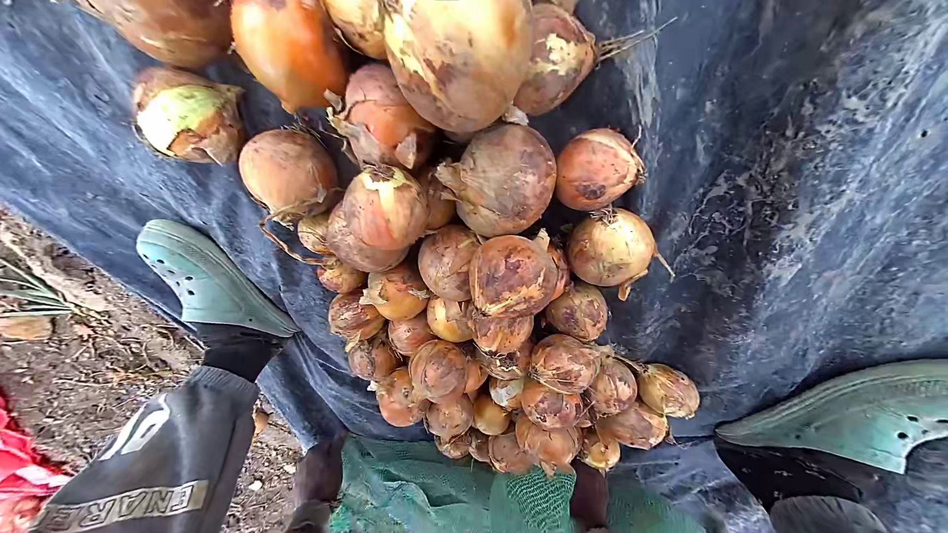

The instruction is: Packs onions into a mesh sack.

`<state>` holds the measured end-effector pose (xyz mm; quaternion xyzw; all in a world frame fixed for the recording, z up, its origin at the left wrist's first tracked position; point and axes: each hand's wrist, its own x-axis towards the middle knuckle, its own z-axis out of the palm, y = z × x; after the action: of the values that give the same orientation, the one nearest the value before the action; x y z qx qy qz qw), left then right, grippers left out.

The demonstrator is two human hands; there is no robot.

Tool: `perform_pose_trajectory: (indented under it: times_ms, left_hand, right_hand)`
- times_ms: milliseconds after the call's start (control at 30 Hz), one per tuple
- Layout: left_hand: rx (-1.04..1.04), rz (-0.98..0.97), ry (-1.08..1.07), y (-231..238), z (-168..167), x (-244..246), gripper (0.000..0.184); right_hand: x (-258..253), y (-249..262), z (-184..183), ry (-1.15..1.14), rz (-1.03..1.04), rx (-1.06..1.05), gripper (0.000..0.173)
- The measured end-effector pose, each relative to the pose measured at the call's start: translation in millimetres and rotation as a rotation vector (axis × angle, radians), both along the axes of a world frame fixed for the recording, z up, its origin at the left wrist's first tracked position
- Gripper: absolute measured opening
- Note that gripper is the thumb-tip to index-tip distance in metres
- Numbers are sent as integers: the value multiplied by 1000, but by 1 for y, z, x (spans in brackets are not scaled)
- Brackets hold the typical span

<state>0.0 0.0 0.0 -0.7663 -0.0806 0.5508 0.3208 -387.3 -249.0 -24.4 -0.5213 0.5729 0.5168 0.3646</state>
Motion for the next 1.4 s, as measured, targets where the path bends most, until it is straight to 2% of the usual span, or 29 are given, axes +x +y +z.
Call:
perform_pose_trajectory:
  times_ms: [67, 167, 267, 367, 433, 500, 567, 667, 733, 800, 867, 933, 1033, 1133, 1200, 1300, 1400]
  left_hand:
    - [-49, -6, 91, -11, 0, -8, 64]
    - [-170, 35, 268, -31, -9, -43, 64]
    - [-189, 142, 388, -57, -23, -98, 61]
    - [-134, 191, 343, -84, -42, -135, 45]
    - [-140, 215, 332, -91, -42, -150, 51]
    - [-212, 271, 323, -93, -47, -175, 62]
    - [-294, 361, 283, -95, -49, -214, 64]
    - [-356, 444, 88, -106, -64, -249, 64]
    - [-286, 364, 109, -105, -56, -216, 66]
    - [-239, 262, 175, -112, -54, -153, 59]
    - [-248, 133, 148, -115, -40, -94, 43]
    - [-269, 108, 47, -122, -30, -34, 43]
    - [-239, -55, 126, -147, -9, 42, 33]
    - [-251, -178, 141, -177, -5, 99, 32]
    - [-345, -224, 150, -206, -2, 138, 41]
    - [-460, -312, 157, -257, -2, 211, 51]
    - [-527, -405, 194, -301, 6, 283, 61]
  right_hand:
    - [-9, -23, 1, 53, -35, -65, 33]
    - [-37, -95, -4, 42, -84, -269, 29]
    - [-62, -165, -2, 58, -41, -278, 33]
    - [-36, -202, -6, 197, -105, -360, 41]
    - [-29, -236, -2, 233, -58, -379, 44]
    - [-16, -297, 4, 165, 21, -388, 44]
    - [18, -351, 18, 41, 143, -394, 40]
    - [70, -388, 22, -171, 422, -346, 36]
    - [92, -379, 22, -235, 536, -252, 36]
    - [110, -357, 16, -265, 547, -194, 33]
    - [125, -332, 12, -292, 448, -182, 30]
    - [136, -312, 6, -315, 313, -203, 35]
    - [148, -302, 0, -250, 126, -203, 38]
    - [172, -318, -5, -276, 99, -185, 35]
    - [207, -339, 1, -251, 111, -149, 25]
    - [267, -379, 15, -213, 143, -122, 21]
    - [321, -416, 37, -173, 82, -142, 25]
